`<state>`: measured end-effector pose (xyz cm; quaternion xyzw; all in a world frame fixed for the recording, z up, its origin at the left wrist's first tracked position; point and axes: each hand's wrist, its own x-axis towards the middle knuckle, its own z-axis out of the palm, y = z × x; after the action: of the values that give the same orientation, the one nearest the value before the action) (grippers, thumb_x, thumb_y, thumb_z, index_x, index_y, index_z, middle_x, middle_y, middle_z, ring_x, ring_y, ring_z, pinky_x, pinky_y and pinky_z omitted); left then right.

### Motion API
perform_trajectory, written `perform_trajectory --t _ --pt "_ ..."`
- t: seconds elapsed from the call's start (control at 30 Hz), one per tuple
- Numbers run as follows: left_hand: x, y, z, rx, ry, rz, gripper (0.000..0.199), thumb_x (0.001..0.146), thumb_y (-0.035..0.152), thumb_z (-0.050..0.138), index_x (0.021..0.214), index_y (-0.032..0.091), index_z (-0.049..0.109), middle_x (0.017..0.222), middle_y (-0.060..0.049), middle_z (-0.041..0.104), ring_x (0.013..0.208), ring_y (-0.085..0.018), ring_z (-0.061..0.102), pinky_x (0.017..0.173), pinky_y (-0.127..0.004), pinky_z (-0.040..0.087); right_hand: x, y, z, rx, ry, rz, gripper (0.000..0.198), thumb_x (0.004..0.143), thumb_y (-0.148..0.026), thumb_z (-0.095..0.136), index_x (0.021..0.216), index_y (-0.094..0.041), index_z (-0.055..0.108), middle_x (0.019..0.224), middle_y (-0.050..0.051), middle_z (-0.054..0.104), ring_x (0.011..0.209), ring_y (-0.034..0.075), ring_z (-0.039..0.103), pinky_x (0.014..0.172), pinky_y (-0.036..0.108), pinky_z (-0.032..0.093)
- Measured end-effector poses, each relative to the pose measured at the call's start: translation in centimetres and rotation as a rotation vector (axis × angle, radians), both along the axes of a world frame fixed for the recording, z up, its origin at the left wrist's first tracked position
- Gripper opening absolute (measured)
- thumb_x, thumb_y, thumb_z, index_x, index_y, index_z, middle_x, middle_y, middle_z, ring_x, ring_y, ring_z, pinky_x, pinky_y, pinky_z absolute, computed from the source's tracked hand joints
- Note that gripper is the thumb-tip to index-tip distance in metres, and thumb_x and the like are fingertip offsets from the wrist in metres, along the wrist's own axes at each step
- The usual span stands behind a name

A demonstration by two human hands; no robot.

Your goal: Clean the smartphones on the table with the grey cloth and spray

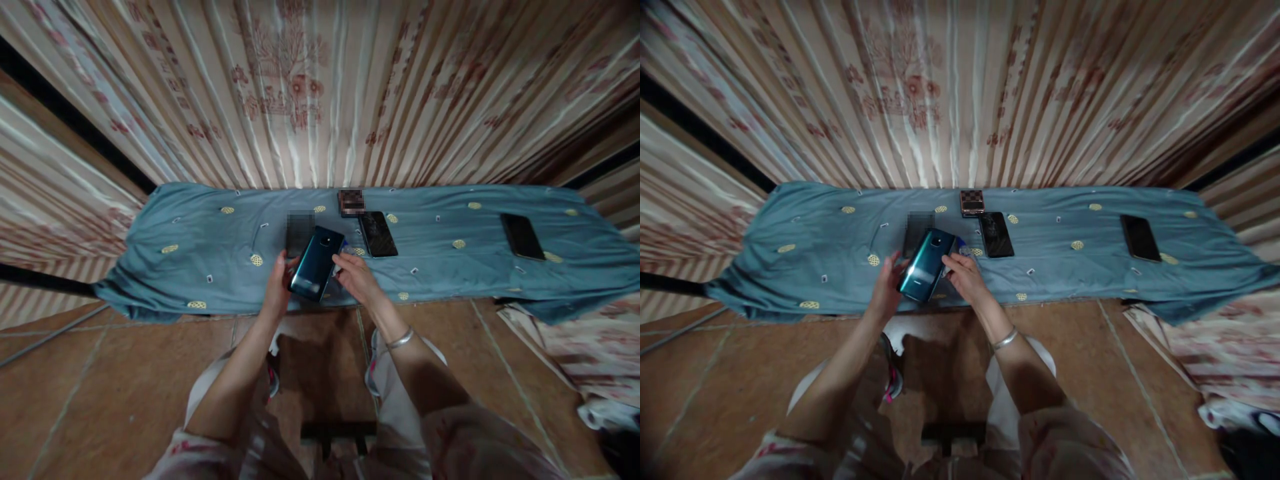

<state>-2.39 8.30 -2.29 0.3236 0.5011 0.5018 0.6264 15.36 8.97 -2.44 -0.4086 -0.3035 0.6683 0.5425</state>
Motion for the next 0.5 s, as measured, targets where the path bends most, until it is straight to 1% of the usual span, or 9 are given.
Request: perform_trajectory --t 0.03,0.1,0.17,0.23,0.3,0.37,0.5 --pt "0.1 -0.1 0.3 -0.100 -0.116 -0.032 0.071 0.089 0.063 0.041 0.141 0.014 0.046 0.117 -0.014 0.069 0.107 -0.029 0.066 0.094 -0.045 0.050 0.2 0.0 0.2 -0.002 0.011 0.013 0.023 0.065 -0.038 0.082 0.065 -0.024 0.064 0.067 -0.001 0.065 0.063 0.016 0.059 0.062 0.030 0.050" --pt "0.2 -0.4 0.9 -0.227 -0.311 -0.128 0.068 0.091 0.062 0.038 0.131 0.010 0.056 0.103 -0.015 0.074 0.098 -0.029 0.069 0.087 -0.044 0.053 0.4 -0.1 0.6 0.001 0.029 0.050 0.024 0.063 -0.038 0.084 0.065 -0.023 0.064 0.066 -0.001 0.065 0.061 0.015 0.059 0.058 0.029 0.050" --pt "0.5 -0.9 1.3 -0.288 -0.472 -0.235 0.070 0.091 0.064 0.036 0.125 0.008 0.060 0.100 -0.017 0.074 0.098 -0.031 0.069 0.086 -0.045 0.053 0.5 -0.2 1.0 0.007 0.042 0.102 0.027 0.062 -0.041 0.084 0.069 -0.022 0.065 0.066 -0.002 0.066 0.057 0.014 0.058 0.054 0.028 0.049" --pt "0.8 -1.5 1.5 -0.325 -0.587 -0.336 0.077 0.090 0.068 0.030 0.126 0.007 0.060 0.103 -0.020 0.073 0.103 -0.033 0.068 0.088 -0.048 0.052 0.6 -0.3 1.3 0.004 0.053 0.139 0.031 0.061 -0.043 0.084 0.070 -0.020 0.066 0.065 -0.002 0.066 0.055 0.013 0.058 0.051 0.027 0.048" --pt "1.1 -1.9 1.5 -0.350 -0.649 -0.408 0.082 0.089 0.070 0.025 0.126 0.005 0.060 0.107 -0.022 0.072 0.106 -0.034 0.067 0.090 -0.050 0.050 0.7 -0.3 1.4 -0.009 0.073 0.135 0.034 0.059 -0.043 0.086 0.068 -0.019 0.064 0.063 -0.003 0.065 0.054 0.011 0.058 0.051 0.025 0.048" --pt "1.3 -2.1 1.4 -0.364 -0.679 -0.446 0.084 0.089 0.071 0.022 0.123 0.004 0.061 0.108 -0.022 0.072 0.105 -0.034 0.067 0.089 -0.049 0.050 0.7 -0.2 1.5 -0.020 0.083 0.115 0.036 0.056 -0.041 0.088 0.065 -0.018 0.062 0.062 -0.005 0.064 0.052 0.009 0.057 0.050 0.023 0.047" --pt "1.7 -2.3 1.2 -0.370 -0.701 -0.448 0.081 0.093 0.066 0.019 0.113 0.003 0.065 0.103 -0.022 0.073 0.092 -0.029 0.071 0.084 -0.043 0.053 0.7 -0.2 1.6 -0.019 0.057 0.112 0.036 0.057 -0.041 0.088 0.067 -0.018 0.063 0.061 -0.005 0.064 0.050 0.008 0.055 0.044 0.020 0.041"
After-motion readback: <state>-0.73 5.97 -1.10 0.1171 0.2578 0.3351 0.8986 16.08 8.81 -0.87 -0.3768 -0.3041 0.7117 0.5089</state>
